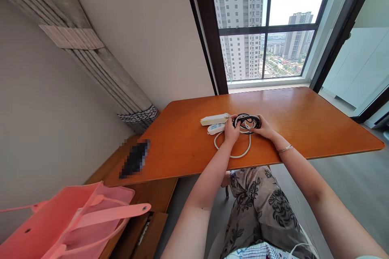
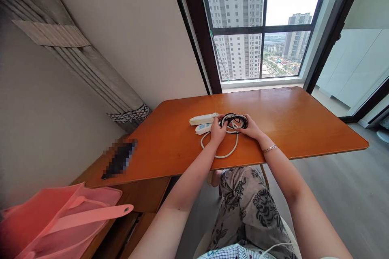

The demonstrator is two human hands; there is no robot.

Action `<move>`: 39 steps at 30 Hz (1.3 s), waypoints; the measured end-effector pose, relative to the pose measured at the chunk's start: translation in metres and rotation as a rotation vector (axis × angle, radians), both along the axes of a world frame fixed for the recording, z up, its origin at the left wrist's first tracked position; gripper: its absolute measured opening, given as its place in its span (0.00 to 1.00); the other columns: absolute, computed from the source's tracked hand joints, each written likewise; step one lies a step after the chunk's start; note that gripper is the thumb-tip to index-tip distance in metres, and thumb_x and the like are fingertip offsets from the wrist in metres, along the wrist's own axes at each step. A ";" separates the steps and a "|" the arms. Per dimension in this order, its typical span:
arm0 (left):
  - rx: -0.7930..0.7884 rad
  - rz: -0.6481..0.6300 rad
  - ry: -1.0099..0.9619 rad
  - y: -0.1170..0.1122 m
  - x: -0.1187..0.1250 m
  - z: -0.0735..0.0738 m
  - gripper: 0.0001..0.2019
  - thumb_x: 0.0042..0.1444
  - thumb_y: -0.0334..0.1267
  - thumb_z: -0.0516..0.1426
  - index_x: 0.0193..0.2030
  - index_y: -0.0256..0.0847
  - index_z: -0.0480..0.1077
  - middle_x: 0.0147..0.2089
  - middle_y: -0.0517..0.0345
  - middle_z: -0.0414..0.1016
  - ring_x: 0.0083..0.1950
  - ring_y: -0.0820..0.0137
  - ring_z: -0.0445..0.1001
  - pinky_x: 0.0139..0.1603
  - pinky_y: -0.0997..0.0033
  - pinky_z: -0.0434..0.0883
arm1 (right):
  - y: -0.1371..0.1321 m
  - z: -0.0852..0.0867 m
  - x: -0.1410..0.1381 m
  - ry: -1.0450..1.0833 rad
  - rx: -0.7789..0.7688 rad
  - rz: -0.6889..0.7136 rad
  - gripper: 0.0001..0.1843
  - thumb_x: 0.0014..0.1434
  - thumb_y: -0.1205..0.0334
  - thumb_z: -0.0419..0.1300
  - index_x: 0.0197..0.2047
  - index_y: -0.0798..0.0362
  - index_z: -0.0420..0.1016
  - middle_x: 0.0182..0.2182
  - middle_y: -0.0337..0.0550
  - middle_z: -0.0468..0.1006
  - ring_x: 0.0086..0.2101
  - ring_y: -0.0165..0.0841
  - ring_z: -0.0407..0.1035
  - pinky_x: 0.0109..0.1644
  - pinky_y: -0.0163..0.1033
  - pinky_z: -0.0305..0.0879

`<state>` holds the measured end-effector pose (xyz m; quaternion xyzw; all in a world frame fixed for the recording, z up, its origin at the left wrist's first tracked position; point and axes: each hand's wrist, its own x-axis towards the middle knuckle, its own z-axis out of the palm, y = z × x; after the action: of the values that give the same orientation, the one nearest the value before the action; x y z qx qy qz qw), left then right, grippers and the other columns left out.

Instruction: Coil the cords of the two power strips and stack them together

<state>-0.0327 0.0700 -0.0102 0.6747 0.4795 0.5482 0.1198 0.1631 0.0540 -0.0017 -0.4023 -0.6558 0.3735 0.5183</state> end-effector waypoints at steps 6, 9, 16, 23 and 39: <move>-0.019 0.010 -0.051 0.003 -0.001 -0.002 0.11 0.58 0.33 0.56 0.49 0.43 0.67 0.48 0.49 0.78 0.53 0.59 0.77 0.57 0.56 0.73 | 0.004 -0.005 0.000 -0.102 -0.031 -0.183 0.28 0.40 0.56 0.73 0.43 0.48 0.68 0.33 0.35 0.77 0.33 0.33 0.69 0.40 0.40 0.66; -0.004 0.004 -0.041 0.001 0.000 -0.001 0.12 0.57 0.32 0.57 0.49 0.43 0.67 0.48 0.49 0.77 0.53 0.60 0.77 0.57 0.56 0.73 | 0.006 -0.006 0.000 -0.125 -0.049 -0.297 0.23 0.42 0.54 0.70 0.41 0.47 0.67 0.29 0.33 0.75 0.30 0.33 0.67 0.38 0.41 0.65; 0.050 -0.036 0.024 -0.011 0.006 0.007 0.07 0.60 0.31 0.55 0.44 0.44 0.69 0.46 0.51 0.77 0.52 0.61 0.76 0.55 0.58 0.74 | 0.010 -0.008 0.001 -0.054 -0.126 -0.374 0.18 0.45 0.53 0.67 0.38 0.48 0.67 0.29 0.36 0.75 0.31 0.34 0.68 0.39 0.42 0.65; 0.229 -0.009 -0.040 -0.017 0.006 0.014 0.05 0.59 0.29 0.55 0.38 0.44 0.68 0.45 0.51 0.77 0.53 0.61 0.76 0.57 0.57 0.73 | 0.003 0.001 -0.007 0.153 -0.223 -0.125 0.21 0.44 0.49 0.69 0.38 0.51 0.72 0.31 0.37 0.77 0.35 0.35 0.71 0.42 0.40 0.67; 0.326 -0.127 0.285 -0.027 0.008 0.015 0.07 0.60 0.41 0.59 0.44 0.44 0.69 0.52 0.47 0.78 0.56 0.59 0.76 0.56 0.54 0.73 | 0.005 0.002 -0.002 0.494 -0.215 -0.081 0.38 0.50 0.24 0.56 0.52 0.45 0.73 0.49 0.41 0.80 0.50 0.41 0.72 0.48 0.43 0.71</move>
<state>-0.0242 0.0425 0.0047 0.7847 0.3531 0.5088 -0.0256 0.1612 0.0593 0.0005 -0.3778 -0.4494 0.5066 0.6314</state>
